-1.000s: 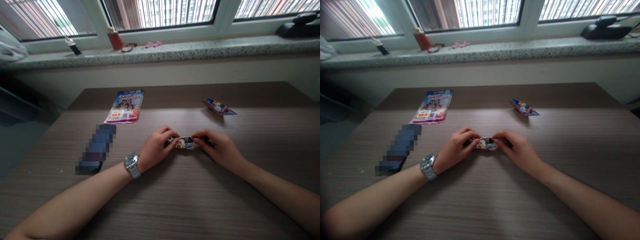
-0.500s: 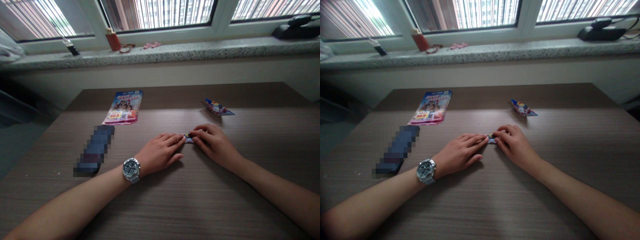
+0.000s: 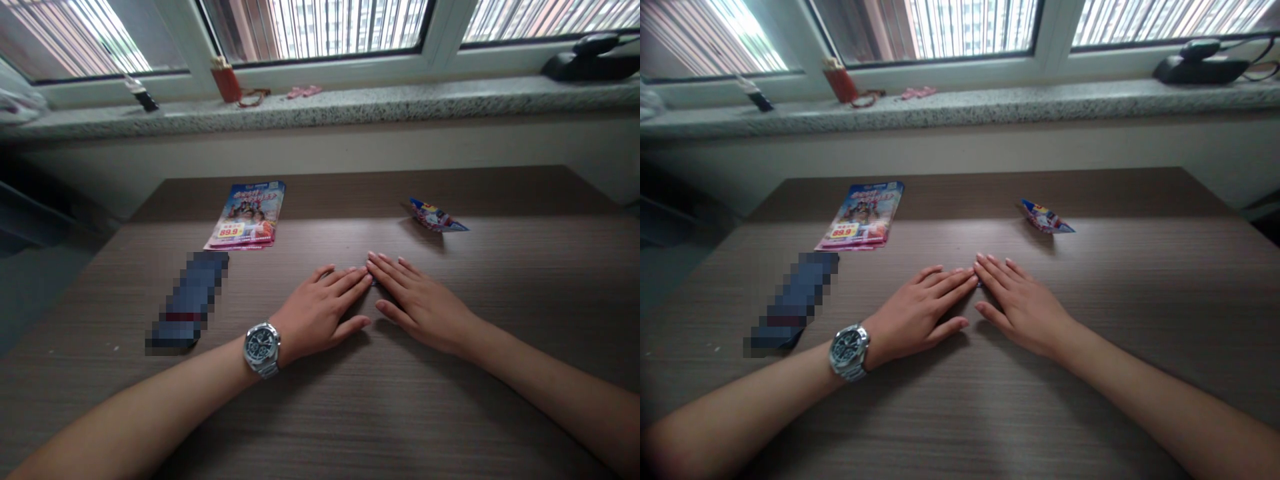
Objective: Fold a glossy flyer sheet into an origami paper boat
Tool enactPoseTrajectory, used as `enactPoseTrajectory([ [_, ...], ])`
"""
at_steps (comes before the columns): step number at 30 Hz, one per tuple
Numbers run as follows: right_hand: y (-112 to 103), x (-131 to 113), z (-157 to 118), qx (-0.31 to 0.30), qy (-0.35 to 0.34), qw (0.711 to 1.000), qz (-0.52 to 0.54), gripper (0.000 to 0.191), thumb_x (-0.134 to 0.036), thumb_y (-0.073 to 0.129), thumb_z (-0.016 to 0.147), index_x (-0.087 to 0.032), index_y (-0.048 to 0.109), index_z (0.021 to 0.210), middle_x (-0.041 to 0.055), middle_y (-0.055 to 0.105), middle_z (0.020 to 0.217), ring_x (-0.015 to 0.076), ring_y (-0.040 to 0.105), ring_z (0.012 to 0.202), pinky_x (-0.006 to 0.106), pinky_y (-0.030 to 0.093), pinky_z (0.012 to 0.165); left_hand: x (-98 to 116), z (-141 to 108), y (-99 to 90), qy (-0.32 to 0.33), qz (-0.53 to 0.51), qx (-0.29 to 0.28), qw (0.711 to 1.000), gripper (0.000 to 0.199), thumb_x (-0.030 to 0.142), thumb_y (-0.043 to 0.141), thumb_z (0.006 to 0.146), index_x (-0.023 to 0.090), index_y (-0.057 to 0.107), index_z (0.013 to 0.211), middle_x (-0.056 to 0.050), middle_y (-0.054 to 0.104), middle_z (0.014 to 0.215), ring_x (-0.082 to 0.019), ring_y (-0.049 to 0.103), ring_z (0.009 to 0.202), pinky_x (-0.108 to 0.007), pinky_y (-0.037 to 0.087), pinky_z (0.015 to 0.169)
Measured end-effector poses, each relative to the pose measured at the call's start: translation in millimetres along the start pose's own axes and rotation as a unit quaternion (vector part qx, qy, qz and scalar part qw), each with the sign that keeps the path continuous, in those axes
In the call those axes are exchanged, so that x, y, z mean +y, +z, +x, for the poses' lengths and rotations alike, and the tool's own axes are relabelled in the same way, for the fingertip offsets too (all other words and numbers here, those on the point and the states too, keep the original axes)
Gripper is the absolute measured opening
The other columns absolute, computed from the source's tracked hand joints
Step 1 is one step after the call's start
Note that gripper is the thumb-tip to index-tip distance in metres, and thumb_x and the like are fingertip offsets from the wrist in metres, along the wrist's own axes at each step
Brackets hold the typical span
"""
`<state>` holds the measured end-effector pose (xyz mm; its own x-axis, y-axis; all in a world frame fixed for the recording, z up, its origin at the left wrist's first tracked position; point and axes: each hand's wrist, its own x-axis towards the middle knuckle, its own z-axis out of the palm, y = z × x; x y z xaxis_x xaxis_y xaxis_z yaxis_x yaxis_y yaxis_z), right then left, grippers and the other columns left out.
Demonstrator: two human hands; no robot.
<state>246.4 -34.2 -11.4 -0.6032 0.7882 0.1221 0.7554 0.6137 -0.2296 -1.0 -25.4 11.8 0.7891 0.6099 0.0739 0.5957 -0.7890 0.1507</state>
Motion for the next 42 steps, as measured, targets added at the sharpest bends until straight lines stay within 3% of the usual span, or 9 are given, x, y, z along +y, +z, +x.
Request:
enactPoseTrajectory([
  [9, 1, -1, -2, -0.018, 0.004, 0.999, -0.031, 0.072, -0.057, 0.031, 0.105, -0.013, 0.025, 0.161, 0.0098, 0.022, 0.168, 0.0215, 0.019, 0.156, 0.047, 0.024, 0.126, 2, -3, 1.6, -0.013, -0.002, -0.024, 1.000, 0.067, 0.057, 0.034, 0.105, 0.022, 0.023, 0.161, -0.004, 0.023, 0.168, -0.019, 0.028, 0.154, -0.039, 0.016, 0.128],
  [23, -2, 8, -13, -0.026, 0.031, 0.998, -0.048, 0.072, -0.056, 0.028, 0.105, -0.014, 0.017, 0.163, 0.0102, 0.020, 0.168, 0.0214, 0.017, 0.156, 0.047, 0.024, 0.126, 2, -5, 0.8, -0.018, -0.020, -0.023, 0.999, 0.065, 0.057, 0.032, 0.106, 0.025, 0.024, 0.161, -0.003, 0.024, 0.167, -0.018, 0.026, 0.154, -0.038, 0.012, 0.129],
  [33, -5, 24, -27, -0.016, 0.043, 0.998, -0.034, 0.074, -0.055, 0.035, 0.104, -0.022, 0.007, 0.164, 0.0097, 0.022, 0.168, 0.0250, 0.022, 0.154, 0.049, 0.027, 0.124, 2, -6, 0.3, -0.019, -0.023, -0.016, 0.999, 0.063, 0.054, 0.033, 0.107, 0.026, 0.023, 0.161, -0.004, 0.025, 0.167, -0.018, 0.027, 0.154, -0.040, 0.013, 0.129],
  [39, -10, 31, -30, -0.022, 0.053, 0.997, -0.042, 0.070, -0.053, 0.033, 0.105, -0.019, 0.015, 0.164, 0.0108, 0.026, 0.167, 0.0262, 0.024, 0.154, 0.050, 0.028, 0.124, 2, -6, 0.8, -0.012, -0.024, -0.011, 1.000, 0.062, 0.053, 0.032, 0.107, 0.025, 0.022, 0.161, -0.004, 0.025, 0.167, -0.019, 0.028, 0.154, -0.041, 0.011, 0.129],
  [42, -13, 24, -26, 0.008, 0.048, 0.998, -0.032, 0.069, -0.050, 0.033, 0.106, -0.017, 0.013, 0.164, 0.0128, 0.025, 0.167, 0.0266, 0.024, 0.154, 0.051, 0.029, 0.123, 0, -6, 2.3, -0.009, -0.026, -0.002, 1.000, 0.062, 0.053, 0.033, 0.107, 0.025, 0.023, 0.161, -0.004, 0.025, 0.167, -0.019, 0.028, 0.154, -0.042, 0.008, 0.130],
])
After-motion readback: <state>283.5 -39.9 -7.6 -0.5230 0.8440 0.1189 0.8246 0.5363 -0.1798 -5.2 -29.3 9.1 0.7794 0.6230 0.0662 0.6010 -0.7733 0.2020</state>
